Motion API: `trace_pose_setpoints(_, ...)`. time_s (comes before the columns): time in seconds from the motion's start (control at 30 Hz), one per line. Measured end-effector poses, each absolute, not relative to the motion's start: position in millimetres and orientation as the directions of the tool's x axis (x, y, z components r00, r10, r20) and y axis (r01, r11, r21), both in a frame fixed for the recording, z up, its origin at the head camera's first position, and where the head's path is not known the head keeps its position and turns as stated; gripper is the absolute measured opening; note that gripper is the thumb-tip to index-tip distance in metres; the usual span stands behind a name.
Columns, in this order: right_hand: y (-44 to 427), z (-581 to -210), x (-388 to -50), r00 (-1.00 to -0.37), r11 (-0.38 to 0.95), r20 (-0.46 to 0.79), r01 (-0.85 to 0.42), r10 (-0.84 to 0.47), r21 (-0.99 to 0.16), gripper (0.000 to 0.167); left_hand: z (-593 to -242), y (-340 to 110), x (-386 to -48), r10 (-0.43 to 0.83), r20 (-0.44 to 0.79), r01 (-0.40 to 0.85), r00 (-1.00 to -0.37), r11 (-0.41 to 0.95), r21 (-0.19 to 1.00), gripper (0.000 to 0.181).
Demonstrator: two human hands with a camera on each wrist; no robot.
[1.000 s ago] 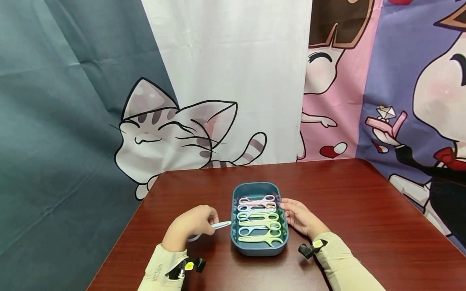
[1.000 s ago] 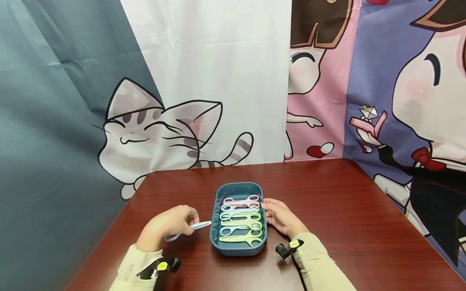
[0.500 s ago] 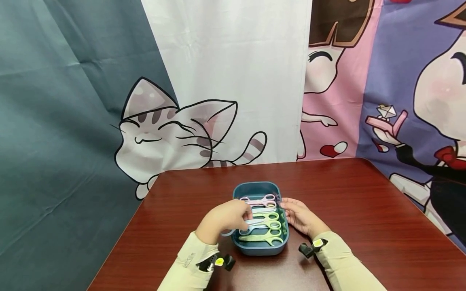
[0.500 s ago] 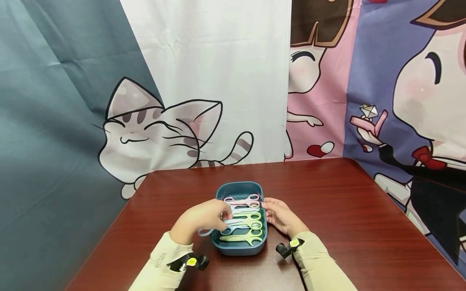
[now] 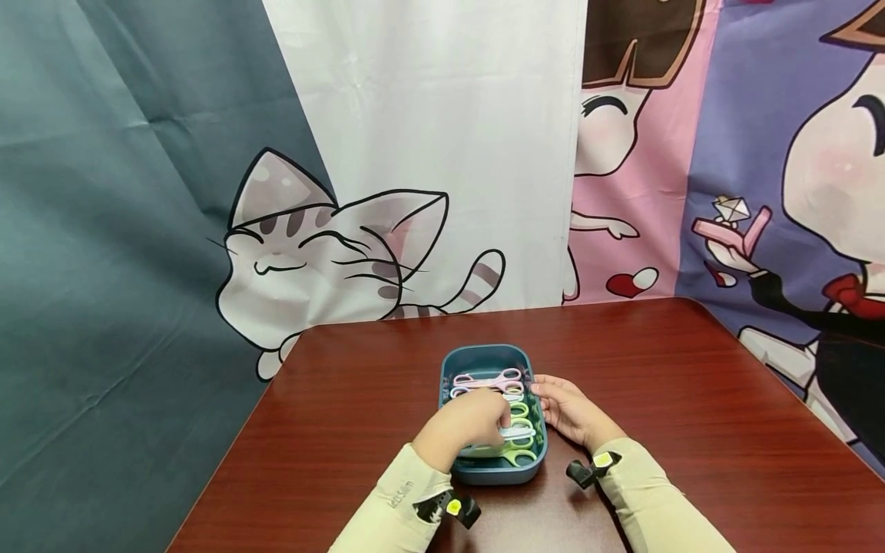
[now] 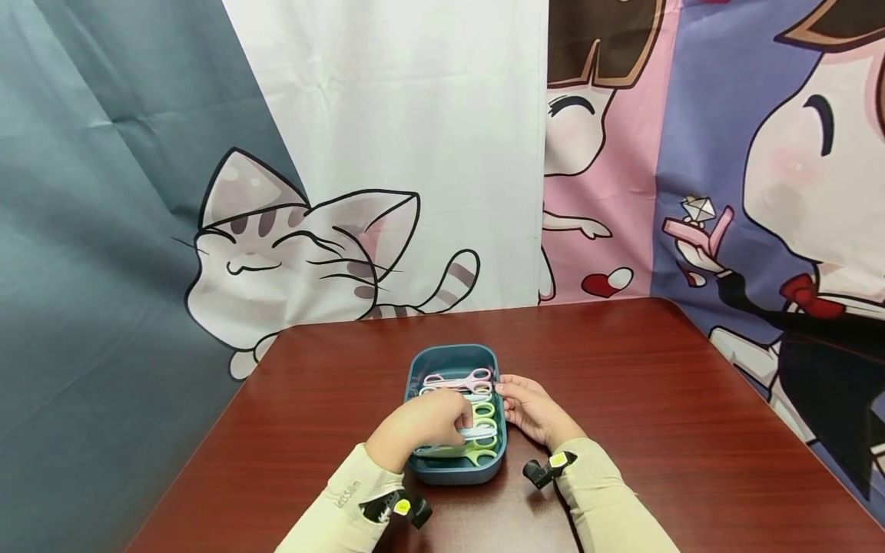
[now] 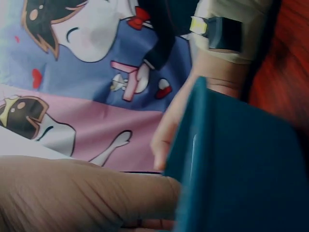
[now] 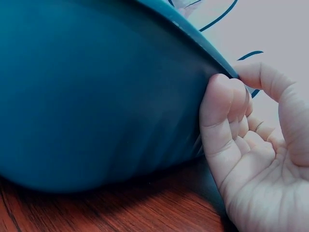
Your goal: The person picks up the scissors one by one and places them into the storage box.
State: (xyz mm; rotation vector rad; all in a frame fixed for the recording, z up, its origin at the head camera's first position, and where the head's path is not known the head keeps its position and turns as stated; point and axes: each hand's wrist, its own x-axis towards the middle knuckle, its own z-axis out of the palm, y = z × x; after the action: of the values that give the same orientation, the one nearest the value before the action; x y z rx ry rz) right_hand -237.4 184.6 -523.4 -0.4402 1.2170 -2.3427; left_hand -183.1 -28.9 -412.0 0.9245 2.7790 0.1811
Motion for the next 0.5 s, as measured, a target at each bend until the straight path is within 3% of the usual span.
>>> trace_pose_setpoints(0.23, 185, -522, -237, -0.849, -0.488, 0.061, 0.242, -0.525, -0.839, 0.015, -427, -28, -179, 0.596, -0.154, 0.579, -0.788, 0.803, 0.142, 0.028)
trace_pose_setpoints(0.5, 185, -522, -237, -0.845, -0.482, 0.061, 0.242, -0.531, -0.842, 0.014, -441, -30, -183, 0.602, -0.128, 0.592, -0.788, 0.798, 0.111, 0.028)
